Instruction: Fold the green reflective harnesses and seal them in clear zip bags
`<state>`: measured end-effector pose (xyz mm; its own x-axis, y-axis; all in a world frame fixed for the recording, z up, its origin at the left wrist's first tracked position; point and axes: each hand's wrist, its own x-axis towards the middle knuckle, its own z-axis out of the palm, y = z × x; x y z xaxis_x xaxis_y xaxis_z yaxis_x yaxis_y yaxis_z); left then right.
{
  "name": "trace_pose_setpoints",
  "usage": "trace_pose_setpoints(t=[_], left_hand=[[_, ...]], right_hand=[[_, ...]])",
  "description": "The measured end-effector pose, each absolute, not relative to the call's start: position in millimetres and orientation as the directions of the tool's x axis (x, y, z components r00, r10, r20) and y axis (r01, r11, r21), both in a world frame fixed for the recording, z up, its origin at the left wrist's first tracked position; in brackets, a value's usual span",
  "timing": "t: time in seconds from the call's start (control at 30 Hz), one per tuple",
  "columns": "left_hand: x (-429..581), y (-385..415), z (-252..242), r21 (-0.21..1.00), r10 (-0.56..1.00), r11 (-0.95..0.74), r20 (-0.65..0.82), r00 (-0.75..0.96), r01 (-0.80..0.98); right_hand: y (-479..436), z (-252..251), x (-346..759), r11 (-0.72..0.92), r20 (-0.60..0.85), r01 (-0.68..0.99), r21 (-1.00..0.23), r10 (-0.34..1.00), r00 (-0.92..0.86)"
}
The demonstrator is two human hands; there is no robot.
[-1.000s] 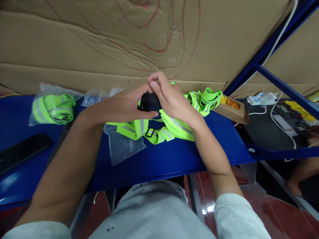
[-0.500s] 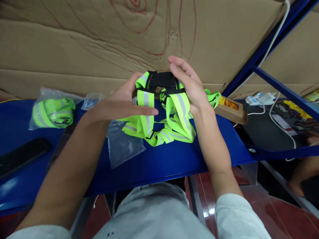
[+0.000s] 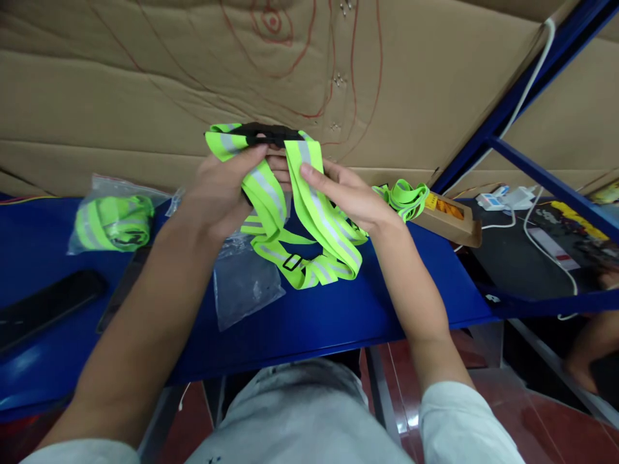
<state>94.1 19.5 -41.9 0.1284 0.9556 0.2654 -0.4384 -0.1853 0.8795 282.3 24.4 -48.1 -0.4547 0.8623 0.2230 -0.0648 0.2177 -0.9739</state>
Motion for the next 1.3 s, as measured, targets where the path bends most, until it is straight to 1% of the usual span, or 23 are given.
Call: trace_pose_setpoints(t=[0.07,0.1,0.13,0.2,0.33,0.4,0.43,0.57,0.67,0.73,0.9,1.03,1.07,1.13,1.17,1.23,1.3], left_hand=[[93,14,-41,0.892,0.894,-0.226,0.349,0.281,-0.39],[93,12,-41,0.892,0.863,-0.266,0.389,0.322,-0.366],[93,10,-41,0.888,0.847,-0.307,0.419,0.327,-0.344],[94,9,-43,0.878,0.856,-0.36,0.445,0.263,-0.314],[99,13,-50,0.884,0.88,-0.368,0.431,0.2,-0.288],[100,15,-52,0.894,0.894,-0.353,0.409,0.182,-0.277],[101,15,-52,0.901,0.897,-0.333,0.393,0.2,-0.279],[99,15,-53,0.913,0.845,-0.267,0.376,0.381,-0.308],[97,19,-56,0.911,0.848,-0.299,0.39,0.359,-0.285],[97,22,-60,0.917,0.861,-0.304,0.38,0.337,-0.257],[98,29,-73,0.938,0.848,-0.269,0.337,0.408,-0.216],[103,33,-80,0.931,0.891,-0.263,0.335,0.307,-0.253],[104,33,-81,0.933,0.89,-0.253,0.328,0.318,-0.254],[103,32,-81,0.95,0.868,-0.229,0.298,0.397,-0.212],[103,31,-81,0.96,0.856,-0.221,0.274,0.438,-0.169],[103,29,-79,0.972,0.833,-0.228,0.226,0.504,-0.06],[103,26,-76,0.97,0.824,-0.243,0.205,0.528,0.002]], right_hand=[[21,-46,280,0.286,0.265,-0.014,-0.958,0.866,-0.423],[19,-44,280,0.319,0.283,0.021,-0.948,0.867,-0.409],[17,-42,281,0.342,0.293,0.058,-0.938,0.869,-0.398],[14,-40,283,0.357,0.294,0.099,-0.929,0.874,-0.387],[13,-42,284,0.353,0.286,0.109,-0.929,0.874,-0.392],[14,-45,282,0.365,0.302,0.12,-0.923,0.882,-0.362],[16,-46,281,0.371,0.313,0.121,-0.921,0.887,-0.339],[19,-50,277,0.359,0.321,0.09,-0.929,0.903,-0.286],[19,-50,274,0.36,0.32,0.085,-0.929,0.898,-0.303],[17,-52,270,0.396,0.346,0.109,-0.912,0.884,-0.316],[22,-58,264,0.532,0.45,0.28,-0.799,0.838,-0.307],[31,-52,278,0.612,0.512,0.394,-0.686,0.79,-0.337],[31,-47,284,0.634,0.541,0.416,-0.652,0.773,-0.33],[25,-34,295,0.675,0.589,0.463,-0.574,0.733,-0.339],[20,-28,300,0.692,0.587,0.485,-0.535,0.717,-0.376],[9,-19,303,0.71,0.529,0.524,-0.471,0.702,-0.476],[0,-17,300,0.698,0.497,0.568,-0.437,0.713,-0.495]])
